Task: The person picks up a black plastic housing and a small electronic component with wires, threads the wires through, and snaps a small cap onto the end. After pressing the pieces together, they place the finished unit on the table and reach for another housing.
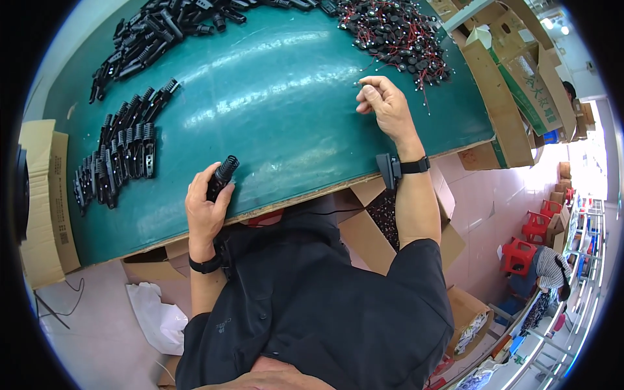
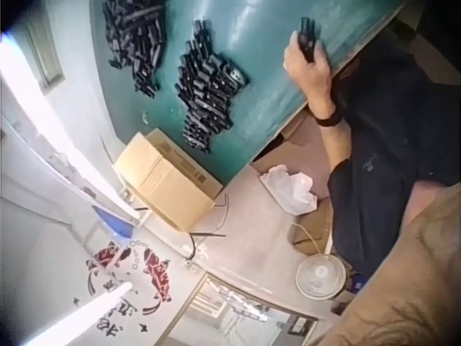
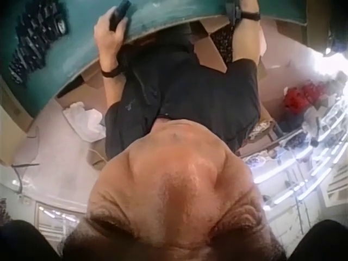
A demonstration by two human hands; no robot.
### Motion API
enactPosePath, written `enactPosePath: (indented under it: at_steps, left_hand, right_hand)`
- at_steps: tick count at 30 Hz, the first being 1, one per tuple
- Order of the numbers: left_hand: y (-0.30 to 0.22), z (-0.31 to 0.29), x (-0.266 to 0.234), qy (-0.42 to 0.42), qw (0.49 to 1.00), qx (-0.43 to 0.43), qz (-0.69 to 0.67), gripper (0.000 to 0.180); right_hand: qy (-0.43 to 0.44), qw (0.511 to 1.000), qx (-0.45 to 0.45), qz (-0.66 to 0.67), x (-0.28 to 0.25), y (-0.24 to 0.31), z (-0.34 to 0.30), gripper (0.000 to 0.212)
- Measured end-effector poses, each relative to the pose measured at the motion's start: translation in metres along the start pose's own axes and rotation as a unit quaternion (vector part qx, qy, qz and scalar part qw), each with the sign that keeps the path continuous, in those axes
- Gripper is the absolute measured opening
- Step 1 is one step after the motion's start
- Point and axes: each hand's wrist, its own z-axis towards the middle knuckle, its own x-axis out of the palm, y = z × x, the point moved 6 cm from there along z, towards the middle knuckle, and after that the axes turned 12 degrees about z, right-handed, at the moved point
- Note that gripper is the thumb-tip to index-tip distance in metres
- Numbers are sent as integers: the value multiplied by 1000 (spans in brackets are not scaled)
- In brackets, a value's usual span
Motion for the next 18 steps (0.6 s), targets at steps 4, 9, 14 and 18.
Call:
enactPosePath:
  at_steps: [4, 9, 14, 18]
  left_hand:
    - [1, -1, 0, 4, 1000, -3, -8, 49]
    - [2, -2, 0, 3, 1000, -6, -13, 50]
    - [1, -1, 0, 7, 1000, -3, -11, 49]
    - [2, -3, 1, 14, 1000, -5, -8, 48]
  right_hand:
    - [17, 1000, -4, 2, 16, -2, -4, 21]
    - [29, 1000, 6, -7, 23, -15, -2, 20]
    - [27, 999, 42, 11, 29, -33, -5, 21]
    - [40, 998, 25, -51, 36, -27, -9, 24]
